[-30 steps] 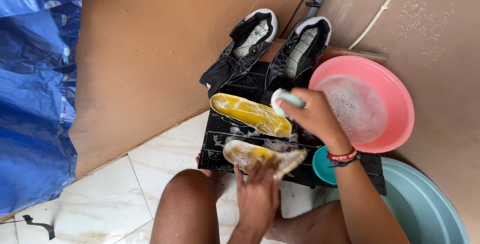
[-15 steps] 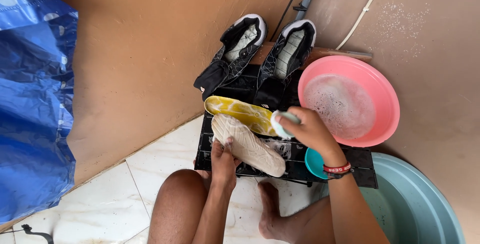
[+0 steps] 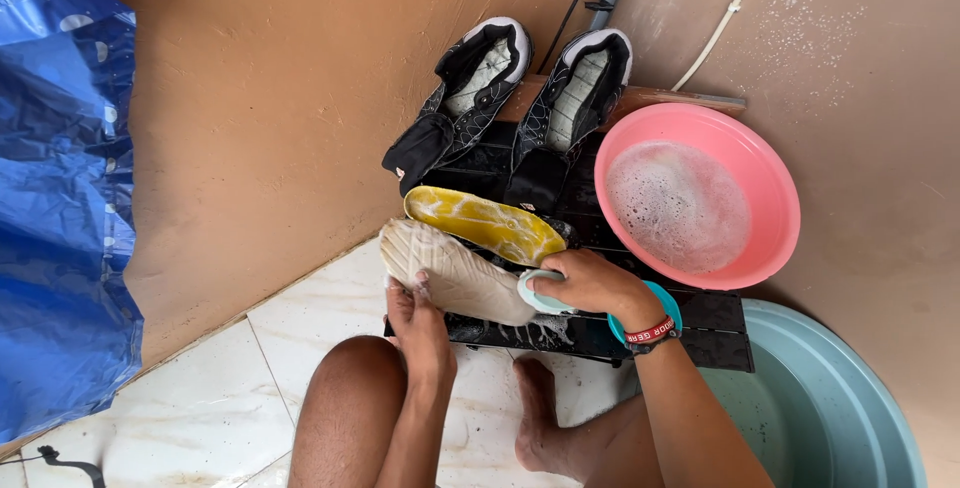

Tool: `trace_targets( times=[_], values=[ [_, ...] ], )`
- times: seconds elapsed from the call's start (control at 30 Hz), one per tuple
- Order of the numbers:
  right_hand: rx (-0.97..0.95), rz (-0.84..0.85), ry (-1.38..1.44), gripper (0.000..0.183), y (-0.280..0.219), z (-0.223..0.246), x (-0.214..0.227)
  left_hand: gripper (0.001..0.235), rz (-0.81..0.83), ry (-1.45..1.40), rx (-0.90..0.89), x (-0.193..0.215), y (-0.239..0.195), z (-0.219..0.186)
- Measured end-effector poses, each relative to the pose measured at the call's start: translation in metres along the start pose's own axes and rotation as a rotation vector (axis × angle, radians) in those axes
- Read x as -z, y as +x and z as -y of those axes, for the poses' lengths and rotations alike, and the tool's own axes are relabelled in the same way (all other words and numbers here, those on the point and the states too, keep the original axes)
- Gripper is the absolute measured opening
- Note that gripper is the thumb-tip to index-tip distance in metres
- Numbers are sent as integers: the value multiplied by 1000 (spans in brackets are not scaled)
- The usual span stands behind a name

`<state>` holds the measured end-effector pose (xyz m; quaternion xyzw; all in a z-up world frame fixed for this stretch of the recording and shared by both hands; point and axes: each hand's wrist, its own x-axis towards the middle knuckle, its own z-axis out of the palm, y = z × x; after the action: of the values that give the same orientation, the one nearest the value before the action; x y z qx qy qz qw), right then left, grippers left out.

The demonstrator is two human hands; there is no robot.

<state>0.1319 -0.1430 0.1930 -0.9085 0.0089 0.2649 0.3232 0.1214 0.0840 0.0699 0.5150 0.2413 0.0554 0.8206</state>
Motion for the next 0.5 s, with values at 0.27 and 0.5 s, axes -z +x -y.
trace_targets(
  times=[0.27, 0.5],
  values=[
    [-67, 39, -152, 41, 30, -52, -19, 52, 178, 142, -153, -46, -58, -138],
    [-69, 44, -242, 37, 28, -46, -16, 64, 288, 239, -238, -47, -20, -143]
  ],
)
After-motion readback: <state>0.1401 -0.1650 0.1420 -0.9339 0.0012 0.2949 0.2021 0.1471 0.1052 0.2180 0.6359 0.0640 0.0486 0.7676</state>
